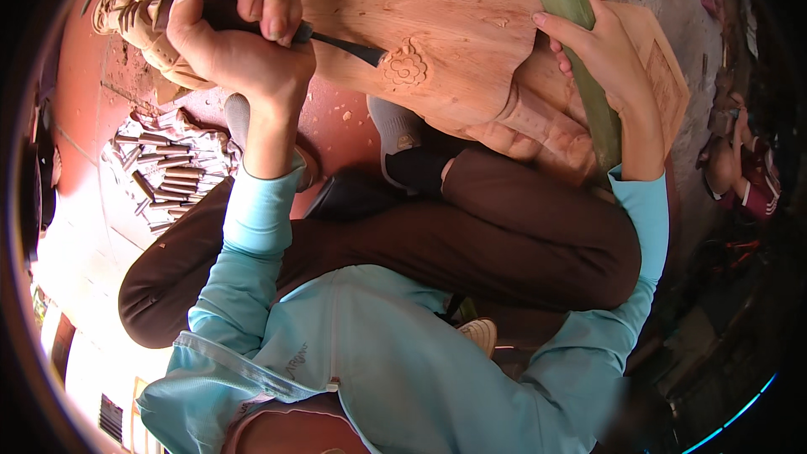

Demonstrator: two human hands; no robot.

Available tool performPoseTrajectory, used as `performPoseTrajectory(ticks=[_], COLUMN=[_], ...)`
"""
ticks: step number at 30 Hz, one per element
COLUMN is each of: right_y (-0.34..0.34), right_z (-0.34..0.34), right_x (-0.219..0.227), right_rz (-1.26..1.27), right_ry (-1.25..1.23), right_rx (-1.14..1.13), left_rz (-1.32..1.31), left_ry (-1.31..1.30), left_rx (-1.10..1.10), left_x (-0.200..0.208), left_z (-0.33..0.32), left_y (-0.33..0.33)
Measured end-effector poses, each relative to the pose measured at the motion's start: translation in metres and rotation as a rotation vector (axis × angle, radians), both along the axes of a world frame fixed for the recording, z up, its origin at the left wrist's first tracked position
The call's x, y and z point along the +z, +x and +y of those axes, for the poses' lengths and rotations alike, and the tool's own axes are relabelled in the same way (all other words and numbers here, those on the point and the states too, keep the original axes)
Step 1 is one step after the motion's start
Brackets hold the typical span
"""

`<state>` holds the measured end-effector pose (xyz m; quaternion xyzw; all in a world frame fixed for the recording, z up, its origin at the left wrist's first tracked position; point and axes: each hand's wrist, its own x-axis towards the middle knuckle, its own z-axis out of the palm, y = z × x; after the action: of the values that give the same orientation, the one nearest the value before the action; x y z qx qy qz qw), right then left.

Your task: The person carves a wooden statue using a chisel and a mallet. They hold the statue steady with one hand while striking the chisel with the mallet to shape the wood. The person occasionally switches tools from a collection on a cloth nearby.

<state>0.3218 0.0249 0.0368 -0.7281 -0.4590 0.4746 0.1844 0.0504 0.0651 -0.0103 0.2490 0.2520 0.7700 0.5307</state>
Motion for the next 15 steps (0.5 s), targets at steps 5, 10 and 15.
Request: performPoseTrajectory(ticks=[5, 10, 15], right_y=[-0.007, -0.004, -0.006], right_z=[0.002, 0.001, -0.001], right_x=[0.008, 0.005, 0.001], right_rz=[-0.072, -0.064, -0.056], right_ry=[0.009, 0.016, 0.035], right_rx=[0.007, -0.002, 0.001], left_rz=[-0.257, -0.102, -0.046], left_ry=[0.032, 0.052, 0.127], left_rx=[-0.293, -0.089, -0.042], left_x=[-0.001, -0.011, -0.005], left_z=[-0.007, -0.009, -0.022], left_y=[-0.033, -0.025, -0.016])
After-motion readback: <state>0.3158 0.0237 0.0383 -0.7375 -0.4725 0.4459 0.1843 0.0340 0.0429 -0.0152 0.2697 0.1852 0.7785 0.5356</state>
